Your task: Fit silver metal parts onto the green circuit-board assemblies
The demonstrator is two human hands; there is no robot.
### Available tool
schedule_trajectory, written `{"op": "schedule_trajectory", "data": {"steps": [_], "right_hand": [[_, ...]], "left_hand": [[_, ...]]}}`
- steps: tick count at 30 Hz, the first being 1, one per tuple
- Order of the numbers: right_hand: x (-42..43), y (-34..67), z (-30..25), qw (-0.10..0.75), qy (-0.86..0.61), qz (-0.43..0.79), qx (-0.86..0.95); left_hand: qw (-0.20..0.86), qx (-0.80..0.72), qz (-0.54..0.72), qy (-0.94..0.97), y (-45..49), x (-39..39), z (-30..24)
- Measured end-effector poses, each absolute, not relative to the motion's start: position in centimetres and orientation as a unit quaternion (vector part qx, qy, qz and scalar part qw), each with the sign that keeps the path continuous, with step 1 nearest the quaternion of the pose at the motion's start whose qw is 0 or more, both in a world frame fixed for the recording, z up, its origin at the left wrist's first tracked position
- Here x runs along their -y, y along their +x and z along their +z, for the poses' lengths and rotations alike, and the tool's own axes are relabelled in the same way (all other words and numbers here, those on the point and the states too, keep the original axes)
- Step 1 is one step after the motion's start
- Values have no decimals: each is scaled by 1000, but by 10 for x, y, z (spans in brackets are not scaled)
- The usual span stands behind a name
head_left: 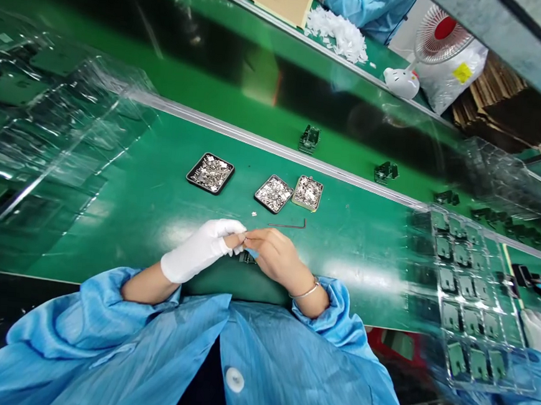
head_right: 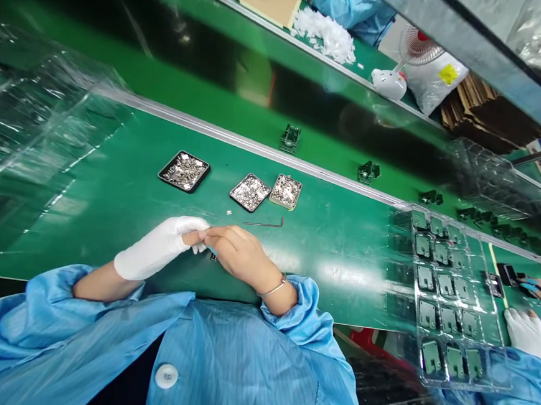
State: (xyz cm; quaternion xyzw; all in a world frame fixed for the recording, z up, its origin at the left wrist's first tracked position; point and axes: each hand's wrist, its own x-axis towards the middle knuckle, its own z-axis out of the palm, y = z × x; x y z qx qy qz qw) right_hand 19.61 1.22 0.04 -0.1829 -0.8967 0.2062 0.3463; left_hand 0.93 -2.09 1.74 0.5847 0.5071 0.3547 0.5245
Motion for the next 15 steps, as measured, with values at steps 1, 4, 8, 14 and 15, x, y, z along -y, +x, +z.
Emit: {"op": "schedule_trajectory", "data": {"steps": [1,4,8,14,15], "right_hand": [[-12,195,2,356,-191,230,885],[-10,193,9,363,-265,297,842],[-11,193,14,309,-285,292,859],[-10,194,9,297,-260,215,893],[-9,193,9,312,-265,197,891]], "left_hand": [[497,-515,362,597,9,22,17],[389,-538,367,651,10,23,20],[308,-552,345,694,14,24,23],[330,-564,379,656,17,28,23],[348,-563,384,644,18,29,21]]}}
